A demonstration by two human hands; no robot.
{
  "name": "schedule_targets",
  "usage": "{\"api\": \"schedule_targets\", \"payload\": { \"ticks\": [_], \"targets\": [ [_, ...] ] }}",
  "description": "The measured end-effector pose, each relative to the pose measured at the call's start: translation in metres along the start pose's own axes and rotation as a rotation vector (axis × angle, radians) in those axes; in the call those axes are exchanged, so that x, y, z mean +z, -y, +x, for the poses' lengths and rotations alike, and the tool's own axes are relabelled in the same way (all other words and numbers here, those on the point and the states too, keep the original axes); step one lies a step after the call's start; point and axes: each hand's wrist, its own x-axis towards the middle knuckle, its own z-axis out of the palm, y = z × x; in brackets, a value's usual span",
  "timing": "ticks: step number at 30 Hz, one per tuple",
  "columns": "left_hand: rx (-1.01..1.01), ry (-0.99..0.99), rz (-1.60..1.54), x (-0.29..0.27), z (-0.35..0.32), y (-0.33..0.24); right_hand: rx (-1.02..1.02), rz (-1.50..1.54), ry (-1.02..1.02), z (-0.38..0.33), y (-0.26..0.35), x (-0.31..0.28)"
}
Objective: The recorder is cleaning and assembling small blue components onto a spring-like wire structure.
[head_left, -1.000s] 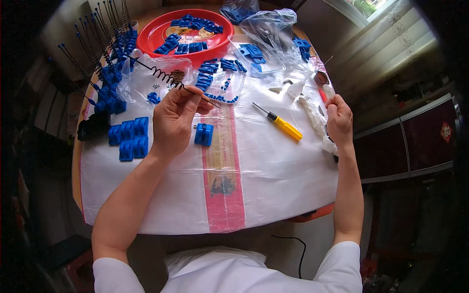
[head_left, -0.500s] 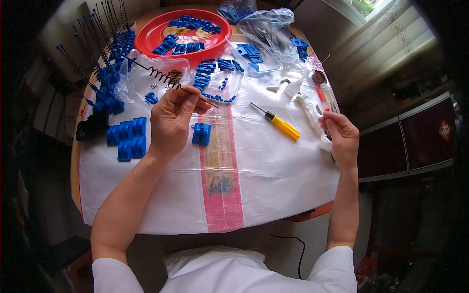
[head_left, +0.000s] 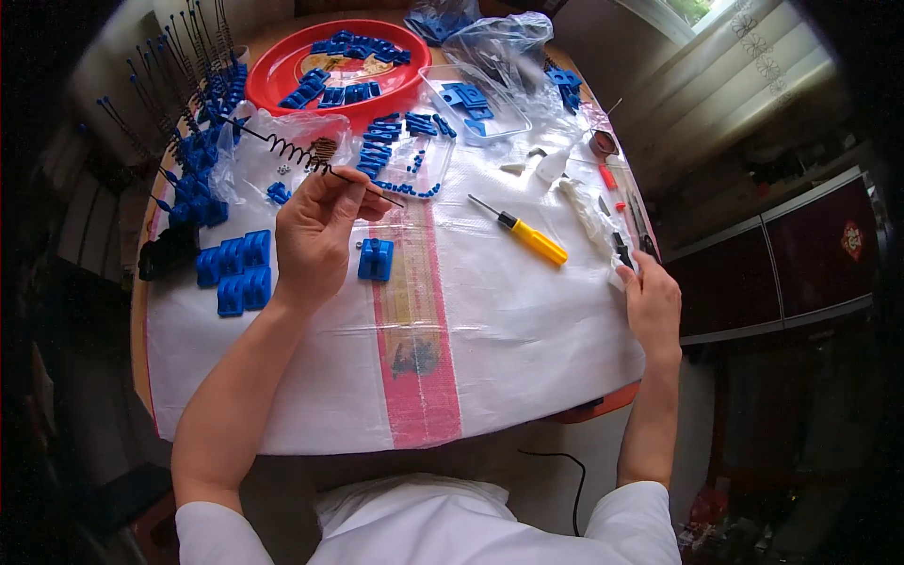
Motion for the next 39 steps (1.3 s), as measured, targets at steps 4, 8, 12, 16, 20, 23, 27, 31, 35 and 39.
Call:
{"api": "schedule_targets", "payload": {
  "ticks": [4,8,12,16,20,23,27,31,35,39],
  "targets": [
    [0.001,0.002,0.004,0.000,0.000,-0.001,0.006,-0.265,0.079,-0.001,-0.003,0.018],
    [-0.004,0.008,-0.003,0.002,0.000,-0.003,-0.007,-0.254,0.112,-0.002,-0.007,0.028],
    [-0.005,0.011,-0.010,0.000,0.001,-0.001,-0.038,-0.039,0.168,-0.008,-0.009,0.023],
    [-0.011,0.018,0.007,0.000,0.001,-0.001,-0.244,0.158,0.172,-0.021,-0.003,-0.002],
    [-0.002,0.012,0.002,-0.002,0.000,0.000,0.004,0.028,0.298,-0.022,0.034,-0.055],
    [0.007,0.014,0.003,-0.002,0.000,0.002,0.074,0.010,0.102,-0.019,0.024,-0.055],
    [-0.013,0.024,0.004,-0.001,0.001,0.000,-0.239,0.135,-0.010,-0.008,0.045,-0.053],
    [-0.011,0.040,0.028,0.001,0.001,0.000,-0.296,0.252,0.039,0.013,0.052,-0.038],
    [0.007,0.053,0.067,0.002,0.001,-0.003,-0.465,0.532,0.065,0.055,0.111,0.007],
    [0.009,0.051,0.085,0.001,0.001,-0.006,-0.607,0.531,0.081,0.101,0.149,0.054]
  ]
}}
